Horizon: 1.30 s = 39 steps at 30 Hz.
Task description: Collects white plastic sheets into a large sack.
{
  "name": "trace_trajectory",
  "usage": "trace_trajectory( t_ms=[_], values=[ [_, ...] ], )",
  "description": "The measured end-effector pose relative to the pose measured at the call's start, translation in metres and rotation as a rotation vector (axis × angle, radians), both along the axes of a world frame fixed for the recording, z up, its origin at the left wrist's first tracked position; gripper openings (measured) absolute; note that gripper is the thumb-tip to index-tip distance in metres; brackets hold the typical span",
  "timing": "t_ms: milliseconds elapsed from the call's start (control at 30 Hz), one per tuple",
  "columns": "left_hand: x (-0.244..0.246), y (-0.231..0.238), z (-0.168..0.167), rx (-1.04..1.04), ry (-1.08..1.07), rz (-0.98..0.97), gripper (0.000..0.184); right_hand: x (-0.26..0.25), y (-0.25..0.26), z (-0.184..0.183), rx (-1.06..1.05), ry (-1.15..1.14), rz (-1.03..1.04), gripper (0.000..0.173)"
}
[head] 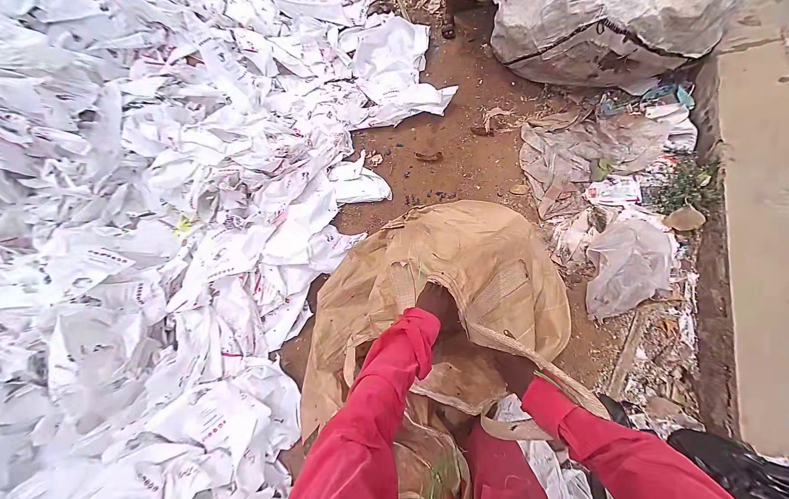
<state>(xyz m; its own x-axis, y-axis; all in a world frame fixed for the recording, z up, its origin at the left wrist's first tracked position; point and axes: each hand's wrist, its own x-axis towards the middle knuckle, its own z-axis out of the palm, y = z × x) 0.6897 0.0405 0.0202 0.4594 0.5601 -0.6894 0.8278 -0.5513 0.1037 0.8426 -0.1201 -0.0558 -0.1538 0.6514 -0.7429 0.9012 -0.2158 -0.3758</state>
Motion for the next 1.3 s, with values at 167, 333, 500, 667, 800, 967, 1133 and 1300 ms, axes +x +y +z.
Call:
trace_trajectory(
  t_ms=[167,333,500,667,800,967,1133,1300],
  values=[
    [-0.091,-0.074,-0.089,0.048,-0.070,0.094,0.075,0.024,-0.007,-0.014,-0.211,-0.012,0.395,0.058],
    [-0.151,-0.139,-0.116,-0.243,0.008,0.591,0.075,0.001,-0.030,0.013,-0.092,-0.150,0.223,0.035],
    [-0.207,-0.207,-0.124,-0.534,-0.113,0.793,0.086,-0.045,-0.012,0.095,0.016,-0.220,0.313,0.030],
    [-0.250,-0.269,-0.140,-0.382,-0.117,0.897,0.117,-0.066,-0.006,0.149,0.941,0.051,0.339,0.007],
    [-0.266,-0.275,-0.126,-0.472,-0.331,0.942,0.118,-0.078,0.011,0.206,1.135,0.004,0.333,0.017],
    [-0.263,-0.282,-0.123,-0.688,-0.830,0.930,0.119,-0.107,0.021,0.244,1.198,-0.069,0.265,0.023],
    [-0.273,-0.273,-0.074,-0.465,-0.576,1.135,0.063,-0.139,0.033,0.263,1.159,-0.120,0.179,0.019],
    [-0.281,-0.278,-0.052,-0.349,-0.640,1.270,0.056,-0.157,0.059,0.274,0.995,-0.169,0.184,0.023]
  ],
)
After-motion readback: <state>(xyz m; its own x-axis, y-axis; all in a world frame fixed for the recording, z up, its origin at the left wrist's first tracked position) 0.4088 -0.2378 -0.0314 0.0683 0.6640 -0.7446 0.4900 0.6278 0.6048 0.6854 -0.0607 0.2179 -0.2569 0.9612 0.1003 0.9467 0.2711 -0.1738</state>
